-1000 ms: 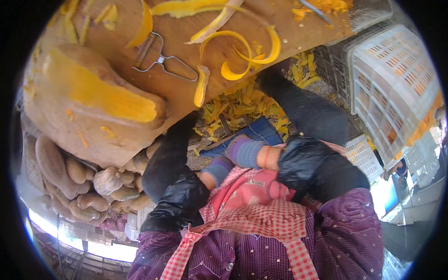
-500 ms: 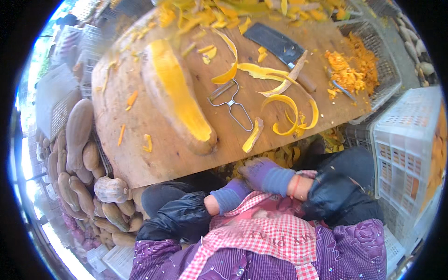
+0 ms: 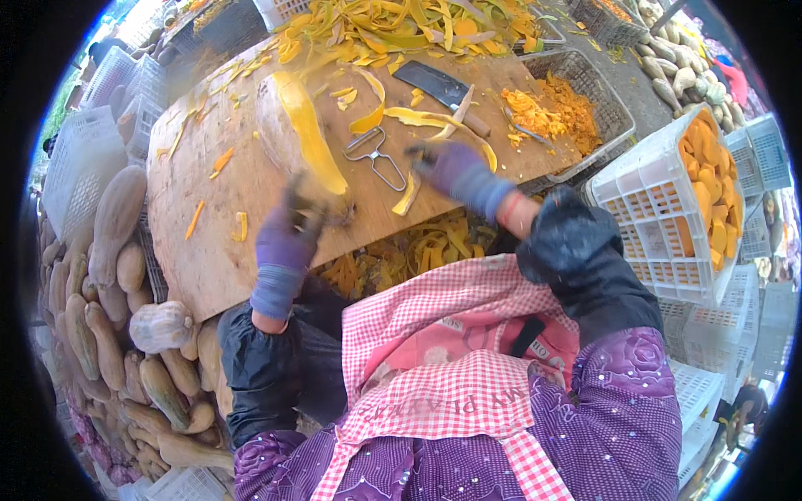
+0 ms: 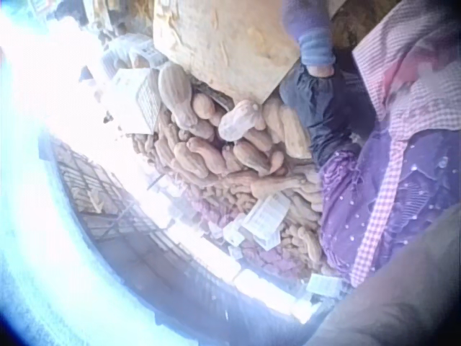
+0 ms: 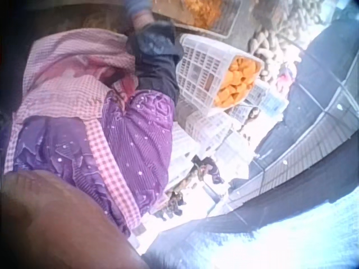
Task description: The person peels a large yellow vegetable using a peeler, then cuts it into pieces with a knife. The peeled pieces are placed into a white basket.
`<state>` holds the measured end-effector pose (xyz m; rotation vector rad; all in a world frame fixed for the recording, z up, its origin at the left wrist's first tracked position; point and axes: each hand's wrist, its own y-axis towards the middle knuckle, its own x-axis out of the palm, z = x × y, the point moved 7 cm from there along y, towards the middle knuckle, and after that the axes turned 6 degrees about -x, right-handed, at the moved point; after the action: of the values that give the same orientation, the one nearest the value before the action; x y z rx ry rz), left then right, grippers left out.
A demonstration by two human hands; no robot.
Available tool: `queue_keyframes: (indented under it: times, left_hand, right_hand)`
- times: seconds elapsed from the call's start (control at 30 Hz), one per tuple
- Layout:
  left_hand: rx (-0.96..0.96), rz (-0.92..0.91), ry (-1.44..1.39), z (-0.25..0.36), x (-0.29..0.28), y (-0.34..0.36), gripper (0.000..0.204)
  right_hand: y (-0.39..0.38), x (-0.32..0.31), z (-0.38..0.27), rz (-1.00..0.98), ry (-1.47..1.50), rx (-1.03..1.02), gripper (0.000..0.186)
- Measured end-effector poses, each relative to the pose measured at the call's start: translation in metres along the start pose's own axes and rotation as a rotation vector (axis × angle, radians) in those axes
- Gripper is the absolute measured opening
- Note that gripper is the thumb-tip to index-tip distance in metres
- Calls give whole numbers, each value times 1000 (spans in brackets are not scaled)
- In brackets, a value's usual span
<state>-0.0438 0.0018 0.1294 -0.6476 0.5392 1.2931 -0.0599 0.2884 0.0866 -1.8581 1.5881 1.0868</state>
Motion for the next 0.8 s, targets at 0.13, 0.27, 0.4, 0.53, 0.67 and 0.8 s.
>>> queue_keyframes:
  times: [0.13,0.27,0.4,0.53,0.67,0.8]
  left_hand:
    - [105,480,187,-17,-12,42,83]
    - [-138,252,-66,-62,29,64,96]
    - [-175,243,-143,-64,41,69,108]
    - [-219,228,-186,-60,42,70,112]
    - [-183,252,-192,-58,41,69,118]
    - [-209,227,-151,-60,46,70,124]
  right_hand:
    - [85,-45,60,267,-40,223,30]
    - [104,14,28,-100,-159,230,40]
    - [101,82,-17,-311,-372,-4,83]
    - [113,78,21,-360,-182,294,91]
    - [119,62,21,-277,1062,402,65]
    - [158,53,3,-142,1428,338,57]
